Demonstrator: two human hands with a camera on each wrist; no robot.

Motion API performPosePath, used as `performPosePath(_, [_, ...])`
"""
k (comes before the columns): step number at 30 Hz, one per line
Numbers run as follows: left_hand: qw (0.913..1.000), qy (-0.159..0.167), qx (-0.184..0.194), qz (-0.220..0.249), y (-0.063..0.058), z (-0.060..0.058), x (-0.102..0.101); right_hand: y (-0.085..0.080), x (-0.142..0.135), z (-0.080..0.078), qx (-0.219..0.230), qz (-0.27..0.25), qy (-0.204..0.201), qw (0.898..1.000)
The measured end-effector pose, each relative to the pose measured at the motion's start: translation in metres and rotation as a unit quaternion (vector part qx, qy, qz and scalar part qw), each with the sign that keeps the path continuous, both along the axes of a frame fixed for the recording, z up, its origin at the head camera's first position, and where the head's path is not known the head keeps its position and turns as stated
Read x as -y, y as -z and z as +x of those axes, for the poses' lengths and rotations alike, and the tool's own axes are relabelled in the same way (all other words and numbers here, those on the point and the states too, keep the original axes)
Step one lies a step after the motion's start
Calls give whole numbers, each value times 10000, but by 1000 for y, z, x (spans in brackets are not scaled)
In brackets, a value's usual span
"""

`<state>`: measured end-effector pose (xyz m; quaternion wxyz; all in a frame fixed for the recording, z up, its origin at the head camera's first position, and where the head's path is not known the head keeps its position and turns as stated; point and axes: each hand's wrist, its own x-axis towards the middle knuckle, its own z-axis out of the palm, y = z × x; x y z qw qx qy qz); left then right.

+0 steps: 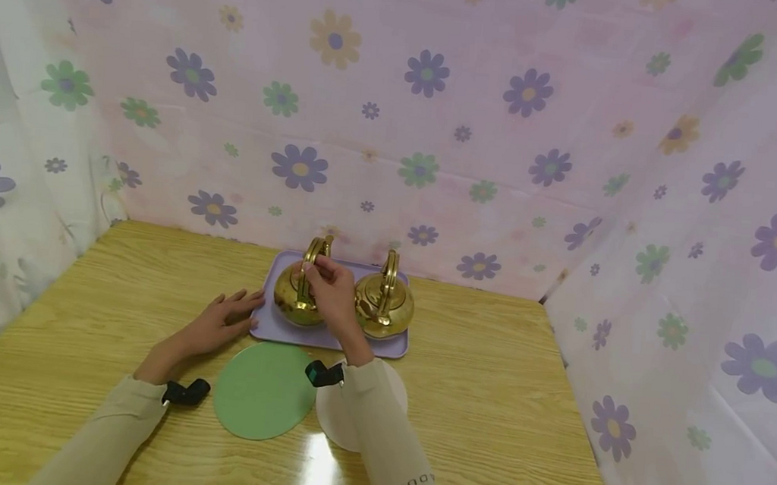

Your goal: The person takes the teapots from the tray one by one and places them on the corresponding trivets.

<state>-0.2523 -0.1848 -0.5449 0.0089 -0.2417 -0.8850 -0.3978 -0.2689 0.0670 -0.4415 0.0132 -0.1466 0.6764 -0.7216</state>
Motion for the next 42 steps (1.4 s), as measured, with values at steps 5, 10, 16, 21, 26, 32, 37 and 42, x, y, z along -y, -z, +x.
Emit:
performPosePath(5, [10000, -29, -27, -14, 1, 2, -2, -1, 0, 1, 15, 141, 217, 9997])
performPosePath(10, [9999, -59, -102, -27, 2, 3, -3, 0, 0, 1, 37, 227, 365, 9991])
performPosePath(16, [9999, -128, -111, -22, -2, 6, -3, 2, 2, -1, -146, 188, 416, 9989])
performPosePath(21, [9999, -139, -78, -8, -3, 6, -3, -1, 2, 2, -423, 148, 338, 9984])
performPosePath(26, [9999, -141, -95, -26, -3, 5, -3, -18, 2, 14, -714, 227, 329, 9966])
performPosePath(32, [9998, -165, -135, -34, 1, 3, -3, -23, 3, 20, -987, 315, 417, 9937])
performPosePath(37, [9997, -188, -134, -19, 4, 1, -2, -20, 2, 17, -938, 288, 388, 9944])
performPosePath(42, [9998, -169, -57, -42, 3, 0, -2, -18, 2, 17, -914, 266, 357, 9948])
